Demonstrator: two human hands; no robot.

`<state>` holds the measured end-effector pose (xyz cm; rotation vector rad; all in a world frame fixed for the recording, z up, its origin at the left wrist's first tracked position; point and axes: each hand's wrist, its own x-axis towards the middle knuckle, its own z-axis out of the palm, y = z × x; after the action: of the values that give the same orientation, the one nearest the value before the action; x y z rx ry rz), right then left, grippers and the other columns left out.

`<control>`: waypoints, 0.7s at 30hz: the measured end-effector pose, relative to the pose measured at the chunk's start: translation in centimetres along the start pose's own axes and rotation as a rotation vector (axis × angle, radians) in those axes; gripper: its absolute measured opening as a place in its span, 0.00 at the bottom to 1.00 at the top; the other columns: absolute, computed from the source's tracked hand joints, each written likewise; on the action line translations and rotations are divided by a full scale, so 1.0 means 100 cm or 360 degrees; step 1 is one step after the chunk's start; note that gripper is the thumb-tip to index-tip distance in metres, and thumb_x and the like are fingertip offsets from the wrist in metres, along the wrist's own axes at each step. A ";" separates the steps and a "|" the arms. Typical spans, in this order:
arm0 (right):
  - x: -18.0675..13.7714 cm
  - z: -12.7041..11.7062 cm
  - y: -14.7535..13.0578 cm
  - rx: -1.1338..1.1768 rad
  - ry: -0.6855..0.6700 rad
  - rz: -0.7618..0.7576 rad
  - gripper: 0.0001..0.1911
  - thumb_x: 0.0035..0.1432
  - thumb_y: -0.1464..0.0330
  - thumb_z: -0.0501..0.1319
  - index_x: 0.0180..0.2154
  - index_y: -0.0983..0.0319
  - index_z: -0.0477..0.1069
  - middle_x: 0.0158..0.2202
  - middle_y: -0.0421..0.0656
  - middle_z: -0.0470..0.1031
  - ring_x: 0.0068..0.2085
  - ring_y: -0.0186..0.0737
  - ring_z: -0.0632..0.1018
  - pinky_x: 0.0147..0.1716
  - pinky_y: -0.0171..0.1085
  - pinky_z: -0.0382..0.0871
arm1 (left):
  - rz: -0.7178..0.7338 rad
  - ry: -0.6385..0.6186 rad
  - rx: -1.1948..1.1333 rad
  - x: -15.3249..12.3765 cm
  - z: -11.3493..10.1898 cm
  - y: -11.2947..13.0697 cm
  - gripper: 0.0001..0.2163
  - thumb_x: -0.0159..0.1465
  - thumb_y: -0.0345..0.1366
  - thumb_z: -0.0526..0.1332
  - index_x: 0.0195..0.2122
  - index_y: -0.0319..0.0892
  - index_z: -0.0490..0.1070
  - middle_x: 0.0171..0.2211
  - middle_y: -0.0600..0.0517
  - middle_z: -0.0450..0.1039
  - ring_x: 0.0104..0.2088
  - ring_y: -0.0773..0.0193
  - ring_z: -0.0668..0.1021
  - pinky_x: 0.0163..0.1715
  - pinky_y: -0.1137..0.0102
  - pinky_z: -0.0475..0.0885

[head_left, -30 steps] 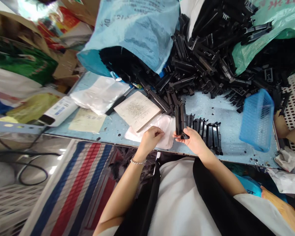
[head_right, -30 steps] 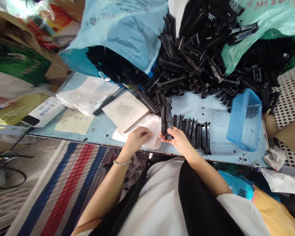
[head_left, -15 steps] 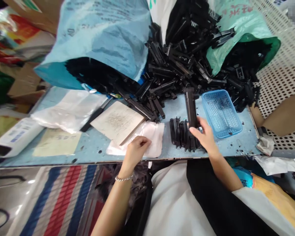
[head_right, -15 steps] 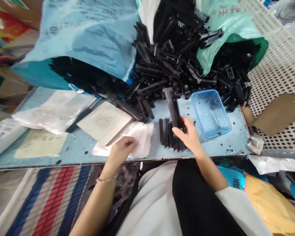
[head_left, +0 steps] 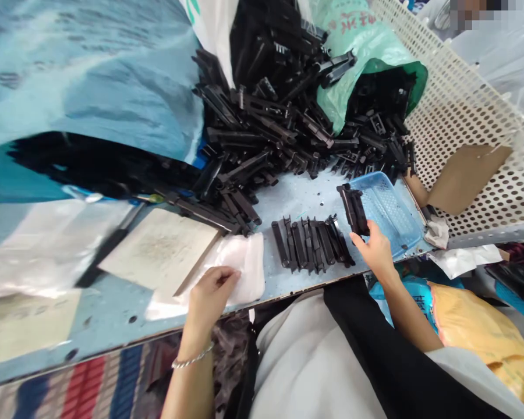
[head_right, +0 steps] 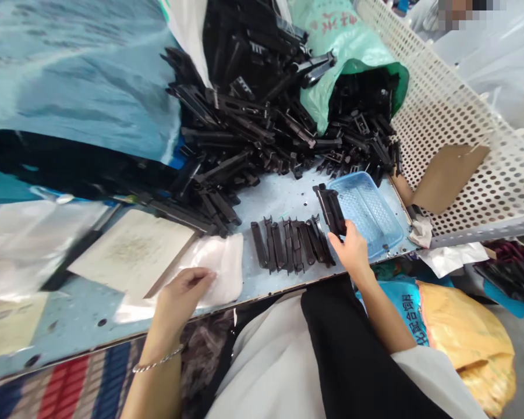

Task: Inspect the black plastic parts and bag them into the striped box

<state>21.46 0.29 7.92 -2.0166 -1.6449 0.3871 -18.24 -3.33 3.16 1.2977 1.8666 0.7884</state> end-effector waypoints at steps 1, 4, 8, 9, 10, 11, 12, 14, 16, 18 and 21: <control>-0.005 -0.005 0.005 -0.0039 0.0058 0.0035 0.28 0.62 0.52 0.61 0.55 0.64 0.69 0.43 0.54 0.81 0.41 0.54 0.81 0.45 0.48 0.71 | -0.0012 0.0009 0.0004 0.001 0.000 -0.002 0.14 0.53 0.50 0.65 0.29 0.45 0.77 0.33 0.49 0.79 0.34 0.56 0.79 0.39 0.64 0.75; -0.008 -0.011 0.024 -0.0186 0.0199 0.0130 0.30 0.61 0.51 0.59 0.57 0.65 0.68 0.45 0.56 0.81 0.41 0.55 0.81 0.43 0.47 0.71 | -0.0028 0.0020 0.0011 0.002 0.001 -0.005 0.14 0.52 0.51 0.65 0.29 0.45 0.77 0.33 0.49 0.80 0.33 0.55 0.79 0.39 0.63 0.75; 0.016 -0.014 0.056 -0.0400 0.0332 0.0155 0.32 0.61 0.52 0.57 0.58 0.68 0.68 0.49 0.60 0.79 0.47 0.58 0.81 0.44 0.47 0.71 | -0.0046 -0.0021 0.0041 0.002 0.000 -0.003 0.15 0.52 0.51 0.66 0.29 0.45 0.77 0.34 0.49 0.80 0.34 0.54 0.79 0.40 0.62 0.76; 0.025 -0.018 0.064 -0.0451 0.0355 0.0169 0.32 0.61 0.53 0.57 0.58 0.68 0.68 0.49 0.61 0.79 0.47 0.58 0.81 0.44 0.47 0.70 | -0.0049 -0.0021 0.0041 0.002 -0.001 -0.002 0.15 0.53 0.52 0.66 0.30 0.45 0.77 0.34 0.49 0.80 0.34 0.54 0.79 0.40 0.62 0.75; 0.036 -0.022 0.072 -0.0495 0.0376 0.0188 0.32 0.60 0.54 0.58 0.58 0.69 0.67 0.49 0.61 0.80 0.46 0.58 0.81 0.44 0.47 0.70 | -0.0045 -0.0017 0.0036 0.002 -0.001 0.000 0.15 0.53 0.51 0.65 0.30 0.45 0.77 0.34 0.49 0.79 0.34 0.54 0.80 0.40 0.62 0.75; 0.046 -0.028 0.079 -0.0523 0.0388 0.0204 0.32 0.60 0.54 0.58 0.58 0.69 0.67 0.48 0.61 0.80 0.46 0.58 0.81 0.44 0.47 0.70 | -0.0037 -0.0011 0.0029 0.002 -0.001 0.001 0.14 0.53 0.51 0.65 0.30 0.45 0.77 0.35 0.49 0.79 0.35 0.55 0.80 0.41 0.62 0.75; 0.055 -0.035 0.086 -0.0531 0.0395 0.0214 0.32 0.59 0.55 0.59 0.58 0.69 0.68 0.48 0.61 0.80 0.46 0.59 0.81 0.44 0.47 0.71 | -0.0024 -0.0004 0.0023 0.001 -0.001 0.002 0.14 0.53 0.51 0.65 0.29 0.45 0.77 0.35 0.49 0.79 0.35 0.55 0.79 0.41 0.63 0.75; 0.070 -0.049 0.093 -0.0495 0.0422 0.0210 0.30 0.57 0.56 0.60 0.55 0.68 0.69 0.48 0.61 0.80 0.47 0.59 0.80 0.45 0.49 0.71 | 0.0019 0.0019 0.0000 0.000 0.000 0.005 0.13 0.55 0.50 0.64 0.28 0.45 0.77 0.34 0.49 0.78 0.36 0.55 0.79 0.41 0.63 0.75; 0.077 -0.056 0.090 -0.0389 0.0500 0.0165 0.27 0.56 0.56 0.61 0.52 0.66 0.71 0.49 0.60 0.79 0.49 0.60 0.80 0.48 0.51 0.71 | 0.0069 0.0082 -0.0052 -0.003 0.002 0.006 0.12 0.55 0.49 0.63 0.27 0.45 0.76 0.34 0.49 0.78 0.37 0.55 0.79 0.42 0.63 0.74; 0.073 -0.054 0.074 -0.0143 0.0597 0.0070 0.25 0.55 0.54 0.63 0.51 0.61 0.72 0.51 0.58 0.79 0.51 0.60 0.79 0.50 0.52 0.70 | 0.0071 0.0147 -0.0144 -0.005 0.005 0.006 0.12 0.55 0.48 0.64 0.28 0.45 0.77 0.35 0.48 0.79 0.38 0.56 0.79 0.43 0.63 0.74; 0.047 -0.031 0.023 0.0737 0.0315 -0.0028 0.21 0.55 0.53 0.65 0.47 0.57 0.73 0.46 0.51 0.81 0.46 0.55 0.81 0.47 0.52 0.75 | -0.0093 0.0180 -0.0336 -0.008 0.011 0.006 0.12 0.54 0.46 0.66 0.31 0.43 0.77 0.32 0.49 0.79 0.34 0.59 0.78 0.38 0.65 0.73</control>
<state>26.04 3.92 9.67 -1.6357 -1.3081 0.4927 -16.86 -3.87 3.21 1.0819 1.8434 1.0158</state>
